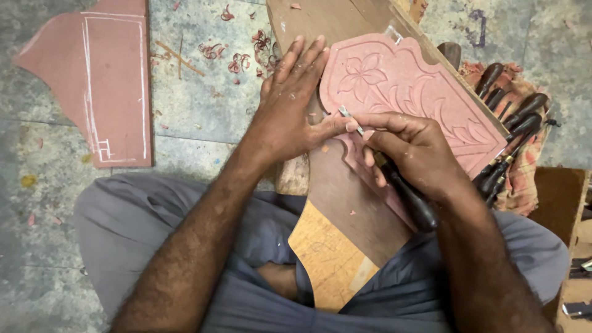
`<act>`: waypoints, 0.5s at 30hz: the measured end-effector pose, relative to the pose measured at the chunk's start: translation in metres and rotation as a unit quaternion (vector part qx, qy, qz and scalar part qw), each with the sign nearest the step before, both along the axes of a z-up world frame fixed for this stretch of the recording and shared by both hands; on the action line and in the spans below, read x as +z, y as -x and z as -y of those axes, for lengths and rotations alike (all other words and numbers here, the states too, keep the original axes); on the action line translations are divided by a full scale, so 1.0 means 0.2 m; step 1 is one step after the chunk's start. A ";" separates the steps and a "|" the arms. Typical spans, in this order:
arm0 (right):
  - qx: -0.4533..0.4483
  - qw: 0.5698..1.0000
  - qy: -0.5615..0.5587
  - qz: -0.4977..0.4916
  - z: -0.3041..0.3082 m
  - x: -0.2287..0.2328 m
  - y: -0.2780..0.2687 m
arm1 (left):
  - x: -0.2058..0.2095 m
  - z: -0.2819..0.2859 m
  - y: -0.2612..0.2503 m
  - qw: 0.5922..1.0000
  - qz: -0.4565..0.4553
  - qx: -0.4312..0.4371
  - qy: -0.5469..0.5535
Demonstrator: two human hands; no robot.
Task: The person carves a floral design into a wooden panel using a chisel, working while sitting on the floor.
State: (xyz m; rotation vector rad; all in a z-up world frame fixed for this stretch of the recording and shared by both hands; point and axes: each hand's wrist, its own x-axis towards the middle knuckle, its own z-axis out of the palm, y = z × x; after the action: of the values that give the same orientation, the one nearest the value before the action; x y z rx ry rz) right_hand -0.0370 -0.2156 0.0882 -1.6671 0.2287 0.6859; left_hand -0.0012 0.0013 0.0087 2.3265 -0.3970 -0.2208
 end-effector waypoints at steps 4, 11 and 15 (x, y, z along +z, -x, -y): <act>-0.019 1.000 -0.012 0.004 -0.03 -0.02 0.01 | 0.00 0.00 0.00 1.000 -0.014 -0.005 0.008; -0.055 0.997 -0.047 0.030 -0.07 -0.09 0.02 | -0.03 -0.04 -0.01 0.999 0.011 -0.019 0.040; -0.029 0.999 -0.021 0.024 -0.04 -0.05 0.03 | 0.01 -0.03 -0.02 0.999 -0.034 -0.018 0.011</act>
State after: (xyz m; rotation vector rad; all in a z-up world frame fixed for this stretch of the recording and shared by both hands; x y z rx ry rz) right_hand -0.0440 -0.2078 0.0775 -1.6293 0.2272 0.6027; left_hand 0.0024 0.0068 0.0108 2.2846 -0.4057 -0.3110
